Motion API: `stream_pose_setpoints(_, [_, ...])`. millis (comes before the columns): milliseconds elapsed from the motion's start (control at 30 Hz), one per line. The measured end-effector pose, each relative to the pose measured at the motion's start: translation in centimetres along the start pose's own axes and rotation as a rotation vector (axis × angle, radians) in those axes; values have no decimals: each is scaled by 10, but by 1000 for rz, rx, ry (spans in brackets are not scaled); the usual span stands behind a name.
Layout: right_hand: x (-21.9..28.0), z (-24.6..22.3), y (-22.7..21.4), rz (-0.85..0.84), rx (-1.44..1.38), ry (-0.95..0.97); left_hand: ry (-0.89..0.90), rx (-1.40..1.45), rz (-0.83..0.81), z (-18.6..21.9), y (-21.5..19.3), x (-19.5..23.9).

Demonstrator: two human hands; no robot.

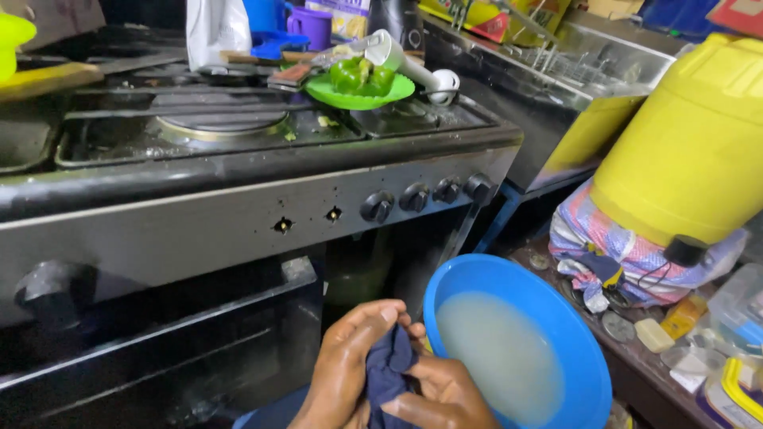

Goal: Washing and rinsing plastic cups in a basin of soapy water using a cloth.

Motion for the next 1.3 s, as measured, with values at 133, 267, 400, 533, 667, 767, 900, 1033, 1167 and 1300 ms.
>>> stream_pose_setpoints(133, [5, 26, -9, 45, -530, 145, 33, 11, -28, -15, -17, -15])
stream_pose_setpoints(267, [-7, 8, -1, 465, -595, 381, 145, -338, 122, -13, -29, -25])
stream_pose_setpoints(400, [-19, 70, -9, 434, -548, 47, 187, -604, 83, -11, -27, -13])
stream_pose_setpoints(533, [-11, 39, 0, 559, 4, -39, 267, -647, -49, -10, -29, -19])
stream_pose_setpoints(667, [1, 27, 4, 843, 584, -260, 191, -419, 71, 3, -27, -7])
stream_pose_setpoints(767, [-3, 26, -6, 856, 176, -336, 180, -358, 115, 3, -28, -11])
stream_pose_setpoints(900, [-6, 9, -7, 752, -286, -106, -3, -107, 81, -9, -32, -16])
stream_pose_setpoints(1033, [-9, 26, 8, 573, -238, -36, 105, -266, 46, 2, -27, -10])
stream_pose_setpoints(1167, [-9, 34, 28, 201, 114, -215, 47, -273, 198, 35, -10, 13])
stream_pose_setpoints(1300, [3, 10, 42, 370, 635, -369, -1, -179, 100, 16, -15, 3])
Point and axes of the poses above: each hand's wrist, its own x-axis away from the middle knuckle, its own y-axis out of the palm, z = x × y, the point moved 4 cm from there along -x, towards the middle knuckle, and after that the axes turned 2 degrees about -z, right-handed, at the moved point
